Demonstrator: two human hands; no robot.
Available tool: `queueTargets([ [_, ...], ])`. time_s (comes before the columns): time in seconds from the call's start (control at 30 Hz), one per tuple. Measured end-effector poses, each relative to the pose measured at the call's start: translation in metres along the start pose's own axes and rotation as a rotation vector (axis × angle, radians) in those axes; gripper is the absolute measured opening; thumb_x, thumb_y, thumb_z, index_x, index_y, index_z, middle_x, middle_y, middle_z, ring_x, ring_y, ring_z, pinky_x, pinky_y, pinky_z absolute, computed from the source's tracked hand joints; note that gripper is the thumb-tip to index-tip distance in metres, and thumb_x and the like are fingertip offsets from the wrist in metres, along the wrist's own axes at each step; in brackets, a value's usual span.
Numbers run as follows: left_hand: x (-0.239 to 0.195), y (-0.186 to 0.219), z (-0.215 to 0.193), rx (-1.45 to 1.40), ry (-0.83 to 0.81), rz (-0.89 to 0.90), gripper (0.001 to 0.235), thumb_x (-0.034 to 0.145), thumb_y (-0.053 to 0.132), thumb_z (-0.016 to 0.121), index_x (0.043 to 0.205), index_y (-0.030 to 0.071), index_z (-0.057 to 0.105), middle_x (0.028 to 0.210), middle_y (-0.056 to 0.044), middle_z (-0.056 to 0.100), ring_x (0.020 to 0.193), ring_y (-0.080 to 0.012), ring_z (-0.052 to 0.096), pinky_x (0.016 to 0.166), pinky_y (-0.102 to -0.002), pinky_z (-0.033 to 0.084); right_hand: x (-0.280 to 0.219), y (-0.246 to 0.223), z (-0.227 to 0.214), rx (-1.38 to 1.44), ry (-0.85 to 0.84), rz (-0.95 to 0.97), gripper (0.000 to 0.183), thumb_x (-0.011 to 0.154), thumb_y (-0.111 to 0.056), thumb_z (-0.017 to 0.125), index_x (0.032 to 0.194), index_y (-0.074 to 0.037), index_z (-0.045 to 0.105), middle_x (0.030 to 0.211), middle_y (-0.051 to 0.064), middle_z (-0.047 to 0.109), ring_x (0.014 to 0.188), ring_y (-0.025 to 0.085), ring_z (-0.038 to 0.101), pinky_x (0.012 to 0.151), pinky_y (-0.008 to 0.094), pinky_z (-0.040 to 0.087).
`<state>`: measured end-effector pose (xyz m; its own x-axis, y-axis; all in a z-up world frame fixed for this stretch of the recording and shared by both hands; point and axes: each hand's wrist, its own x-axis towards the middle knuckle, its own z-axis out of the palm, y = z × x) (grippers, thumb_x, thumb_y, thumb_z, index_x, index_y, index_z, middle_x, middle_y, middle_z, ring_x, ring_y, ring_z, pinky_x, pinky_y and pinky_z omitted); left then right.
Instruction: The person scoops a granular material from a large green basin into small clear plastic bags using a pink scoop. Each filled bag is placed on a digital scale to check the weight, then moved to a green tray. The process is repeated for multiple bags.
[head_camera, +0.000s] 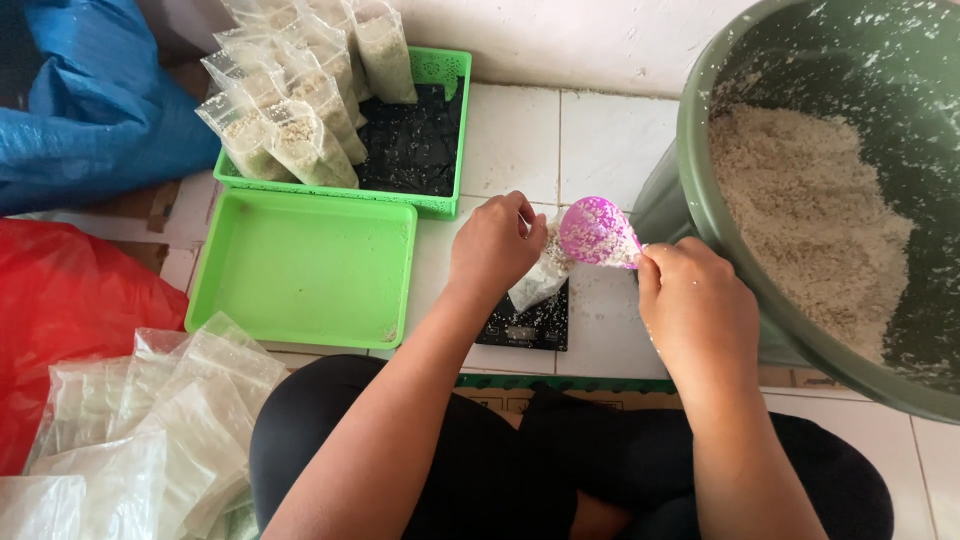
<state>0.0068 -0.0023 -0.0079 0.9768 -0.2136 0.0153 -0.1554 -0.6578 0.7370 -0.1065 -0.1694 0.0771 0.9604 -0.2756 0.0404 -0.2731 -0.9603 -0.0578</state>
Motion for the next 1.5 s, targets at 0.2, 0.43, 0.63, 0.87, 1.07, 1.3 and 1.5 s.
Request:
queueTargets([
  [0.2, 0.002, 0.003, -0.004, -0.004, 0.066, -0.004, 0.021, 0.093, 0.026, 0.052, 0.086, 0.009, 0.062, 0.074, -0.010, 0.061, 0.077, -0.0347, 0.068, 0.065, -0.047, 0.056, 0.005, 0.004, 0.003, 0.022, 0.005, 0.009, 0.026, 0.100, -0.034, 0.053, 0.106, -0.018, 0.073, 0.088, 0.004, 0.065, 0.086, 0.028, 0.071, 0.070, 0.042, 0.061],
  [0.43, 0.002, 0.001, -0.002, -0.001, 0.136, 0.054, 0.021, 0.094, 0.025, 0.053, 0.083, 0.009, 0.062, 0.071, -0.008, 0.059, 0.071, -0.0332, 0.068, 0.060, -0.045, 0.055, 0.003, 0.003, 0.000, 0.020, 0.033, -0.013, 0.024, 0.099, -0.033, 0.056, 0.104, -0.017, 0.074, 0.089, 0.007, 0.067, 0.087, 0.030, 0.071, 0.070, 0.045, 0.061],
  [0.63, 0.000, 0.002, -0.004, -0.004, 0.154, 0.069, 0.021, 0.093, 0.026, 0.054, 0.081, 0.010, 0.060, 0.070, -0.009, 0.057, 0.071, -0.0346, 0.067, 0.059, -0.046, 0.054, 0.004, 0.002, 0.002, 0.038, 0.045, -0.007, 0.023, 0.098, -0.030, 0.056, 0.104, -0.017, 0.074, 0.087, 0.006, 0.067, 0.085, 0.030, 0.071, 0.071, 0.044, 0.061],
  [0.87, 0.006, -0.017, -0.001, 0.017, 0.033, -0.003, 0.008, 0.084, 0.021, 0.058, 0.089, 0.016, 0.061, 0.078, -0.006, 0.061, 0.083, -0.0325, 0.068, 0.070, -0.047, 0.056, 0.006, 0.005, 0.004, 0.001, 0.070, -0.006, 0.021, 0.097, -0.031, 0.058, 0.104, -0.017, 0.072, 0.088, 0.006, 0.066, 0.085, 0.030, 0.071, 0.070, 0.045, 0.061],
  [1.07, 0.007, -0.019, -0.029, -0.024, 0.033, -0.014, 0.016, 0.081, 0.013, 0.055, 0.095, 0.018, 0.061, 0.083, -0.003, 0.060, 0.088, -0.0294, 0.067, 0.074, -0.044, 0.056, 0.008, 0.004, 0.001, 0.019, 0.131, -0.035, 0.017, 0.097, -0.029, 0.062, 0.104, -0.017, 0.071, 0.086, 0.003, 0.065, 0.083, 0.025, 0.071, 0.067, 0.042, 0.062],
  [1.3, 0.002, -0.018, -0.023, -0.006, -0.075, 0.147, 0.026, 0.079, 0.010, 0.057, 0.103, 0.018, 0.063, 0.093, -0.004, 0.062, 0.093, -0.0303, 0.066, 0.078, -0.044, 0.057, 0.010, 0.009, 0.004, 0.027, 0.151, -0.030, 0.018, 0.098, -0.032, 0.063, 0.105, -0.017, 0.071, 0.087, 0.003, 0.066, 0.084, 0.025, 0.072, 0.065, 0.043, 0.062],
  [1.5, -0.007, 0.006, -0.024, -0.081, 0.103, 0.277, 0.040, 0.087, 0.012, 0.062, 0.126, 0.010, 0.052, 0.113, -0.017, 0.058, 0.111, -0.0425, 0.059, 0.091, -0.054, 0.052, 0.007, 0.005, -0.001, 0.070, 0.222, -0.061, 0.011, 0.097, -0.026, 0.064, 0.102, -0.018, 0.072, 0.083, 0.001, 0.066, 0.082, 0.024, 0.072, 0.066, 0.041, 0.061],
])
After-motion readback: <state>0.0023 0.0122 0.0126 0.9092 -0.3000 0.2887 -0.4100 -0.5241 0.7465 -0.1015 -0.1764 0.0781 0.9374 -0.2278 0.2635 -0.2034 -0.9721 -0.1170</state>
